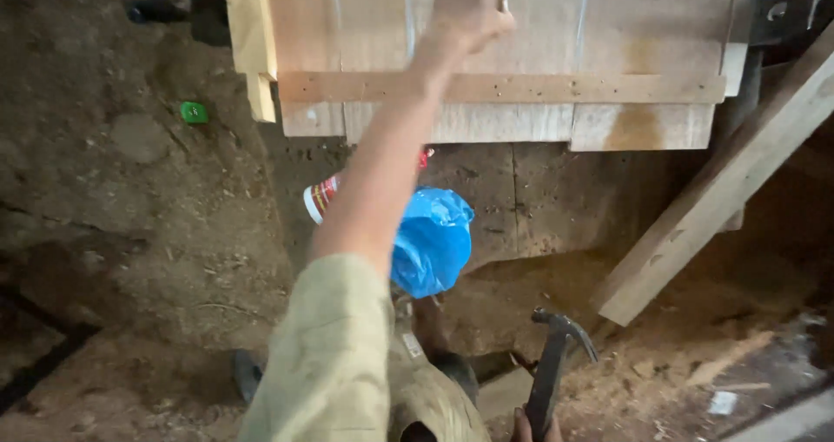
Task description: The person is nailing thin wooden strips onto a larger wooden panel using a hammer and small nails.
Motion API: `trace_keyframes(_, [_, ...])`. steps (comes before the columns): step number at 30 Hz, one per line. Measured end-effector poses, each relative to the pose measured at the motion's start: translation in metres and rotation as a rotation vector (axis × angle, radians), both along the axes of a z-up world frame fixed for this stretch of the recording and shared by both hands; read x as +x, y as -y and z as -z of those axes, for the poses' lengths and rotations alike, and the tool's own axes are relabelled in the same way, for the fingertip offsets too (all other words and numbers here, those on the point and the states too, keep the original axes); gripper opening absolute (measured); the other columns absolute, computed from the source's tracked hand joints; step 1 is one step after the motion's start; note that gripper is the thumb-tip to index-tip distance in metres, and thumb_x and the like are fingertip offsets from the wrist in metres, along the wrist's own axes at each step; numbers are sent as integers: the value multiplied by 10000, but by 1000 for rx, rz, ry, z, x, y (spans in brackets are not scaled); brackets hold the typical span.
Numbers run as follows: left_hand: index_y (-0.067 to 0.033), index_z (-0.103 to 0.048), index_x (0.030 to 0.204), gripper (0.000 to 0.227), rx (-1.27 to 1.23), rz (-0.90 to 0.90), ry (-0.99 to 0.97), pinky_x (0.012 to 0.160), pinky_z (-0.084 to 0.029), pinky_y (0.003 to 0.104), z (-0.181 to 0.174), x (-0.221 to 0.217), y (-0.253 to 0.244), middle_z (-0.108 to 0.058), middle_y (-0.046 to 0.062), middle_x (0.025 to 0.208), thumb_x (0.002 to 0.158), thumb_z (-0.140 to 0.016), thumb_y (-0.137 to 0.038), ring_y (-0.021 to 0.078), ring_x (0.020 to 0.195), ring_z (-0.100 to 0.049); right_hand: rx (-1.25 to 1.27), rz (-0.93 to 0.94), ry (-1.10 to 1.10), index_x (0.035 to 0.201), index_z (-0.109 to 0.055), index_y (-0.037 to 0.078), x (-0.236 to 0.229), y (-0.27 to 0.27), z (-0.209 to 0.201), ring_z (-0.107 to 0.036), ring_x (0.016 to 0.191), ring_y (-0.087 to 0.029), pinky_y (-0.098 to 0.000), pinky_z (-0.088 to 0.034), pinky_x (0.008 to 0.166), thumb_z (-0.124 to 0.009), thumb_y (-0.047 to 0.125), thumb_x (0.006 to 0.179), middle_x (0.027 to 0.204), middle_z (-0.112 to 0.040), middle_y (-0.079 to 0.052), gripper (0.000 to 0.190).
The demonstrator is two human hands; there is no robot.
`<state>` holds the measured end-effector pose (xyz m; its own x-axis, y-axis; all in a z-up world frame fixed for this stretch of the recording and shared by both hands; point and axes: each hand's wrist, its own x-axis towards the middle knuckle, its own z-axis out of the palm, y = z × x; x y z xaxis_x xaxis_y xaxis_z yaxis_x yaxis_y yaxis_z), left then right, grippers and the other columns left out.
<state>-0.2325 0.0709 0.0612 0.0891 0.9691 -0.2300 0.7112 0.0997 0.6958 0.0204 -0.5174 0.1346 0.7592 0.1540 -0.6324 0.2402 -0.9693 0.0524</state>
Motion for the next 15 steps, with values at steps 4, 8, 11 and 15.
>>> trace_keyframes(4, [-113, -700, 842, 123, 231, -184, 644, 555, -628, 219, -19, -82, 29, -746, 7, 794, 760, -689, -21, 98, 673, -729, -115, -83, -142, 1119, -701, 126, -10, -58, -18, -661, 836, -393, -475, -494, 767, -686, 376, 827, 834, -682, -194, 384])
trace_keyframes(8, [-99, -511, 1264, 329, 156, -244, 688, 717, -642, 267, -64, -117, 112, -623, 115, 953, 967, -617, -5, 209, 862, -780, 103, -309, -322, 1471, -519, 194, -25, -142, -37, -622, 988, -385, -488, -461, 846, -623, 353, 865, 1080, -647, -200, 635])
trace_keyframes(11, [-137, -590, 1326, 432, 348, -262, 459, 729, -649, 259, -29, -98, 148, -681, 49, 920, 929, -698, -7, 156, 813, -689, 238, -558, -476, 1680, -82, 259, -34, -201, -40, -751, 690, -338, -480, -659, 595, -560, 204, 927, 1128, -711, -258, 894])
trace_keyframes(15, [-179, -521, 1409, 528, 524, -344, 434, 757, -686, 249, 12, -47, 162, -814, 13, 1000, 950, -763, -83, 112, 829, -787, 646, -926, -454, 1655, -169, 240, -53, -269, -48, -696, 595, -261, -423, -582, 493, -601, 154, 982, 1082, -735, -244, 804])
